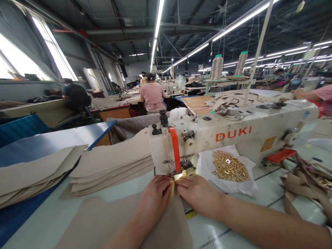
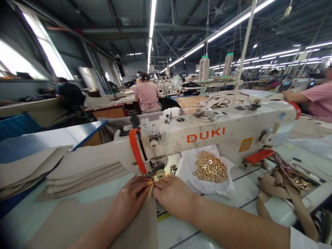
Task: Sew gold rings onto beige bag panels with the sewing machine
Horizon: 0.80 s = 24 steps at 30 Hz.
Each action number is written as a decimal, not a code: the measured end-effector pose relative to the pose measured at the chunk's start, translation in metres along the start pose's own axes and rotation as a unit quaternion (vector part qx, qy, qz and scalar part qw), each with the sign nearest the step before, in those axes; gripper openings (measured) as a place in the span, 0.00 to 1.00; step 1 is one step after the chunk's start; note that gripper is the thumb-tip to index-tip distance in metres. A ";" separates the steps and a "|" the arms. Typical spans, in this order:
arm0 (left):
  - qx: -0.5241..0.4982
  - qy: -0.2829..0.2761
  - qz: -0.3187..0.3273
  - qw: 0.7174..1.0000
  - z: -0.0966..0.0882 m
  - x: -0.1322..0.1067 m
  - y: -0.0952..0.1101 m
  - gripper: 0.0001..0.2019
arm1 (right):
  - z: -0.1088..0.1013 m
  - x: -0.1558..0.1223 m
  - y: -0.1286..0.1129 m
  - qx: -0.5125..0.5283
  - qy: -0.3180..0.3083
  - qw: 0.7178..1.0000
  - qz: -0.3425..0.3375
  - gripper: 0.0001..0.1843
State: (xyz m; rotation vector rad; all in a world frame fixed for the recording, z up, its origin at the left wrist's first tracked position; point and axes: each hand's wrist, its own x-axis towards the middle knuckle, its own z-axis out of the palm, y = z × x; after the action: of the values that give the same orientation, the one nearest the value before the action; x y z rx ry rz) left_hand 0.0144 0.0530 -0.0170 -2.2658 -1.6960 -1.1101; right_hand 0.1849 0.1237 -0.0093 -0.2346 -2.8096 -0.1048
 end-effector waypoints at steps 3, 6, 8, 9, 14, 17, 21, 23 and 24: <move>0.002 -0.002 -0.011 1.000 -0.001 0.000 0.002 0.09 | 0.001 -0.003 0.000 0.001 0.004 1.000 0.008 0.04; 0.014 -0.004 -0.006 1.000 -0.003 -0.001 0.005 0.09 | -0.001 -0.006 0.001 0.015 0.014 1.000 0.001 0.04; 0.027 -0.010 0.008 1.000 -0.006 -0.003 0.008 0.09 | -0.003 -0.008 0.000 0.028 0.023 0.999 -0.012 0.04; 0.035 -0.015 0.013 0.999 -0.007 -0.004 0.009 0.10 | -0.004 -0.009 -0.001 0.033 0.025 0.999 -0.020 0.04; 0.087 -0.047 0.013 0.995 -0.013 -0.013 0.013 0.12 | -0.003 -0.011 -0.004 0.030 0.012 0.998 -0.051 0.05; 0.109 -0.072 0.010 0.991 -0.012 -0.016 0.013 0.13 | -0.002 -0.011 -0.004 0.024 0.002 0.998 -0.056 0.05; 0.125 -0.083 0.018 0.989 -0.011 -0.016 0.010 0.14 | -0.002 -0.011 -0.002 0.022 -0.003 0.998 -0.057 0.05; 0.132 -0.087 0.035 0.987 -0.010 -0.017 0.007 0.14 | -0.001 -0.010 -0.001 0.024 -0.004 0.998 -0.058 0.06; 0.134 -0.091 0.043 0.986 -0.011 -0.017 0.006 0.14 | -0.001 -0.010 -0.001 0.026 -0.004 0.998 -0.058 0.06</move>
State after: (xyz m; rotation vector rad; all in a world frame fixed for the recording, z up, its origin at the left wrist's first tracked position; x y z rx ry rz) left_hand 0.0124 0.0322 -0.0176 -2.2987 -1.6733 -0.6294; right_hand 0.1945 0.1211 -0.0120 -0.0592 -2.8285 -0.0569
